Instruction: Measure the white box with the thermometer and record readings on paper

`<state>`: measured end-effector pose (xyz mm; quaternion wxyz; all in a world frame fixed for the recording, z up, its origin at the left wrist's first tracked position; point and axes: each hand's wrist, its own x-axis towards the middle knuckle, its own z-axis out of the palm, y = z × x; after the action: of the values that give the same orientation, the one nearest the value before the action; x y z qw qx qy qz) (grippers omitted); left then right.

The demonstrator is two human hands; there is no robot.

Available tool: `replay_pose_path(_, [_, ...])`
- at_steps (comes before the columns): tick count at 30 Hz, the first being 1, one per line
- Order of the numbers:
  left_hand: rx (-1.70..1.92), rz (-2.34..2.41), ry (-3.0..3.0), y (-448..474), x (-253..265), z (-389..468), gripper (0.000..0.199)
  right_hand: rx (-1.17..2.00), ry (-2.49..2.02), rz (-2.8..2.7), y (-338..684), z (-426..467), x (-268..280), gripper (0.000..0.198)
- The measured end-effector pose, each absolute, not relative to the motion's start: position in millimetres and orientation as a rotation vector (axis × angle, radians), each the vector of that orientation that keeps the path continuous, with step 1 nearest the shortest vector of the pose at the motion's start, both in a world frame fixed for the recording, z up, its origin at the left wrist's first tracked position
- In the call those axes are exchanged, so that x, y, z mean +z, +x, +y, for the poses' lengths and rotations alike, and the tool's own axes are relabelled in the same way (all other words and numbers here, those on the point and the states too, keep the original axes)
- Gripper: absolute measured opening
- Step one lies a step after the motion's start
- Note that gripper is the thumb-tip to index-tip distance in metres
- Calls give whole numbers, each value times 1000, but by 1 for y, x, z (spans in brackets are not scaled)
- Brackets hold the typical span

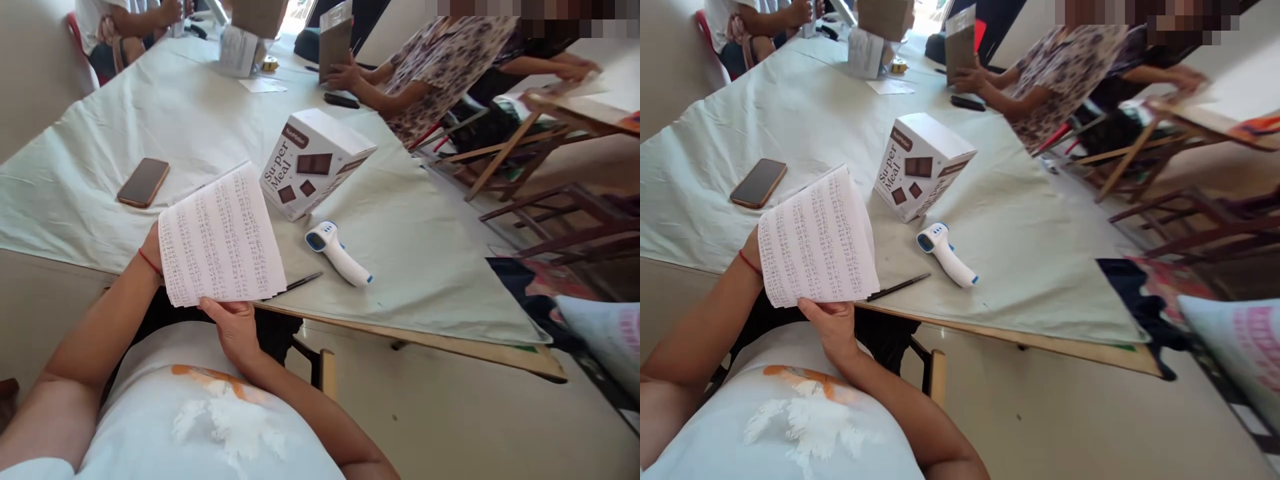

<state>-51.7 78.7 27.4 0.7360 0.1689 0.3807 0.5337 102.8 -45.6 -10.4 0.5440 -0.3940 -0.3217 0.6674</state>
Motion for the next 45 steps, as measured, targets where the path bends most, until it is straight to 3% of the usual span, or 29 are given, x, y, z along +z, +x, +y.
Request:
replay_pose_path(3, [1154,802,333,-52,22,85,39,1573,-998,-747,105,-50,-13,14])
replay_pose_path(14, [1079,658,278,-43,54,70,35,1768,-968,-525,105,-50,-11,27])
replay_pose_path(40, [1213,756,264,-46,52,66,43,1768,-936,-542,106,-50,-11,28])
replay_pose_path(45, [1180,736,322,-46,49,66,34,1766,-937,-536,106,-51,-13,27])
